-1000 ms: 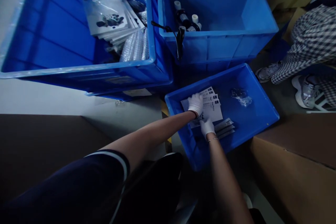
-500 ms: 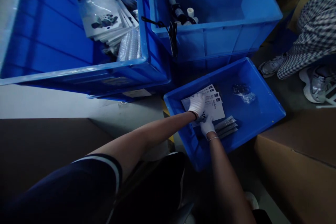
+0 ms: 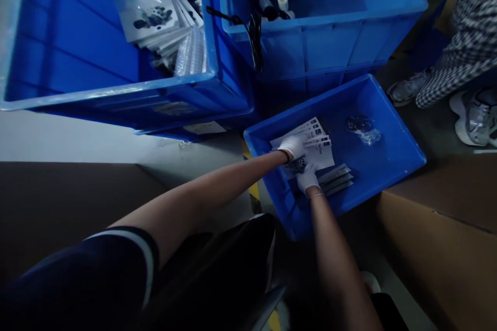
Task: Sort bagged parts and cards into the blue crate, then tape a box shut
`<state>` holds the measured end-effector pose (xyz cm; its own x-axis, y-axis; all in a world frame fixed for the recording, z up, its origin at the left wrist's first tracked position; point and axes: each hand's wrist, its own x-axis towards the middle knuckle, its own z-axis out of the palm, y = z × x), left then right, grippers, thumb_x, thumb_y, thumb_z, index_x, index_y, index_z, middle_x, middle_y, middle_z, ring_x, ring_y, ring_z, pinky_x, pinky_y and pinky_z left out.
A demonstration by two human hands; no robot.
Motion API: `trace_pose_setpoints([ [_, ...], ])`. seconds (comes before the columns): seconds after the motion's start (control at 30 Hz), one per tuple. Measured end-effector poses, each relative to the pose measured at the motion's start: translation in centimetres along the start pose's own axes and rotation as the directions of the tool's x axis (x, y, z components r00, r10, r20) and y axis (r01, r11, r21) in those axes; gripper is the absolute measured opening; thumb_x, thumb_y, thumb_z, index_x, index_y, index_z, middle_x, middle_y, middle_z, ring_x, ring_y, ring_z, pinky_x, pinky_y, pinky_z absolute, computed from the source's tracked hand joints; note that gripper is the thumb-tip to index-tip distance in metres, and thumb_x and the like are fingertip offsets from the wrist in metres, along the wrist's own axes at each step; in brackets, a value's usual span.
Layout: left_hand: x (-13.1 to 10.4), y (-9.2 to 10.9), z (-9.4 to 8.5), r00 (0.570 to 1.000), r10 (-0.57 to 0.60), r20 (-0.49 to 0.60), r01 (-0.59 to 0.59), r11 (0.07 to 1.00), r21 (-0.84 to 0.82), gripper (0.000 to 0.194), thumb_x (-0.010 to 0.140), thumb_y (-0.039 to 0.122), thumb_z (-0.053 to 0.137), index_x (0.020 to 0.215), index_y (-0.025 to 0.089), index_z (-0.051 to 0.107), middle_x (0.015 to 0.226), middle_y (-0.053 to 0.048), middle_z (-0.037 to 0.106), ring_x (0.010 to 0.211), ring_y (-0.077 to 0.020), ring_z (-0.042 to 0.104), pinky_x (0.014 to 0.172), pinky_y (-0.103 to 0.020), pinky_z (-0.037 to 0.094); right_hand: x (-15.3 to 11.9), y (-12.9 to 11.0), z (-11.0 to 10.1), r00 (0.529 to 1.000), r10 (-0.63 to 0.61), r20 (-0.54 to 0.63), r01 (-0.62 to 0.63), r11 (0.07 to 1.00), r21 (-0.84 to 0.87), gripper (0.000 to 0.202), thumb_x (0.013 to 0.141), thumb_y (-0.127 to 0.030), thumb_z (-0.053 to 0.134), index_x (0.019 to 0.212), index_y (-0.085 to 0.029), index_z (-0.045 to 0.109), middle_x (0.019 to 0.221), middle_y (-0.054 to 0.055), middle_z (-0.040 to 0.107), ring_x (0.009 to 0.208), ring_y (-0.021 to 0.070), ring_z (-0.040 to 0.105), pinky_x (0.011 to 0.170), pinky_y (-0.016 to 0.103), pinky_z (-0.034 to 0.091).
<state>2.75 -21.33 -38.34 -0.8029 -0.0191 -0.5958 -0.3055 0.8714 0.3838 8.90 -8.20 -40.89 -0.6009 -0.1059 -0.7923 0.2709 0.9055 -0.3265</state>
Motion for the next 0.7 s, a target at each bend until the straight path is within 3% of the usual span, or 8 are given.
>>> trace_pose_setpoints([
  [0.1,-0.8,-0.9,-1.6,0.995,0.084,0.047,-0.084,0.996,-0.001,0.047,0.086,0.038,0.073,0.127,0.015,0.068,0.122,-0.012,0.071,0.113,-0.0285,0.066,0.095,-0.03,0.053,-0.9,0.4,-1.9,1.0,-0.01,0.012,0.01,1.0,0.02,0.066,0.089,-0.013,0.053,0.153,-0.001,0.044,0.159,0.027,0.037,0.146,0.0351,0.045,0.123,0.043,0.033],
  [0.2,-2.7,-1.0,-4.1,0.988,0.155,-0.01,-0.155,0.988,0.008,0.051,0.091,0.04,0.069,0.135,0.016,0.063,0.132,-0.011,0.067,0.121,-0.0283,0.064,0.101,-0.03,0.051,-3.0,1.6,-4.5,0.998,-0.057,-0.031,0.059,0.995,0.076,0.06,0.095,-0.02,0.05,0.152,-0.003,0.048,0.152,0.022,0.05,0.146,0.0296,0.046,0.125,0.038,0.033],
  [0.3,-5.7,0.1,-7.0,0.96,0.239,-0.146,-0.232,0.971,0.059,0.046,0.092,0.039,0.068,0.131,0.014,0.065,0.124,-0.011,0.07,0.116,-0.0305,0.066,0.1,-0.034,0.051,-5.7,2.7,-7.1,0.972,-0.12,-0.204,0.171,0.952,0.254,0.072,0.098,-0.035,0.05,0.163,-0.01,0.029,0.16,0.017,0.041,0.15,0.0221,0.041,0.125,0.035,0.033],
  [0.43,-10.3,2.9,-10.5,0.904,0.259,-0.34,-0.247,0.966,0.077,0.034,0.094,0.033,0.067,0.125,0.018,0.068,0.117,-0.009,0.07,0.108,-0.029,0.068,0.093,-0.035,0.053,-8.3,1.7,-9.1,0.917,-0.155,-0.366,0.367,0.685,0.629,0.111,0.083,-0.05,0.069,0.167,-0.013,0.006,0.167,0.019,0.027,0.154,0.0238,0.033,0.123,0.04,0.037],
  [0.5,-12.7,4.2,-12.0,0.878,0.257,-0.403,-0.257,0.965,0.055,0.027,0.094,0.03,0.067,0.119,0.019,0.07,0.114,-0.008,0.07,0.107,-0.0273,0.068,0.093,-0.034,0.053,-9.3,-0.3,-9.8,0.892,-0.214,-0.398,0.441,0.605,0.663,0.115,0.08,-0.052,0.07,0.166,-0.014,0.003,0.168,0.019,0.023,0.155,0.0249,0.03,0.123,0.042,0.037],
  [0.6,-17.2,5.4,-14.5,0.82,0.28,-0.5,-0.405,0.9,-0.161,0.019,0.092,0.028,0.067,0.107,0.017,0.069,0.107,-0.002,0.073,0.101,-0.0194,0.069,0.094,-0.028,0.053,-12.3,-3.8,-11.4,0.773,-0.286,-0.567,0.619,0.54,0.571,0.088,0.085,-0.053,0.06,0.155,-0.01,0.028,0.159,0.02,0.041,0.147,0.0246,0.044,0.121,0.04,0.041],
  [0.63,-18.7,5.5,-15.3,0.793,0.299,-0.531,-0.494,0.826,-0.272,0.02,0.092,0.03,0.065,0.106,0.016,0.068,0.106,0.0,0.074,0.098,-0.0155,0.069,0.093,-0.025,0.053,-14.0,-4.8,-12.4,0.718,-0.3,-0.628,0.677,0.511,0.529,0.074,0.088,-0.052,0.056,0.146,-0.01,0.038,0.15,0.019,0.052,0.14,0.0233,0.053,0.119,0.038,0.044],
  [0.7,-21.1,5.7,-16.9,0.707,0.367,-0.604,-0.647,0.681,-0.344,0.034,0.099,0.038,0.049,0.118,0.016,0.065,0.113,0.005,0.073,0.101,-0.0109,0.066,0.096,-0.025,0.051,-18.1,-6.6,-15.0,0.616,-0.399,-0.679,0.779,0.437,0.45,0.049,0.091,-0.048,0.055,0.127,-0.015,0.051,0.132,0.011,0.068,0.123,0.0196,0.066,0.112,0.035,0.051],
])
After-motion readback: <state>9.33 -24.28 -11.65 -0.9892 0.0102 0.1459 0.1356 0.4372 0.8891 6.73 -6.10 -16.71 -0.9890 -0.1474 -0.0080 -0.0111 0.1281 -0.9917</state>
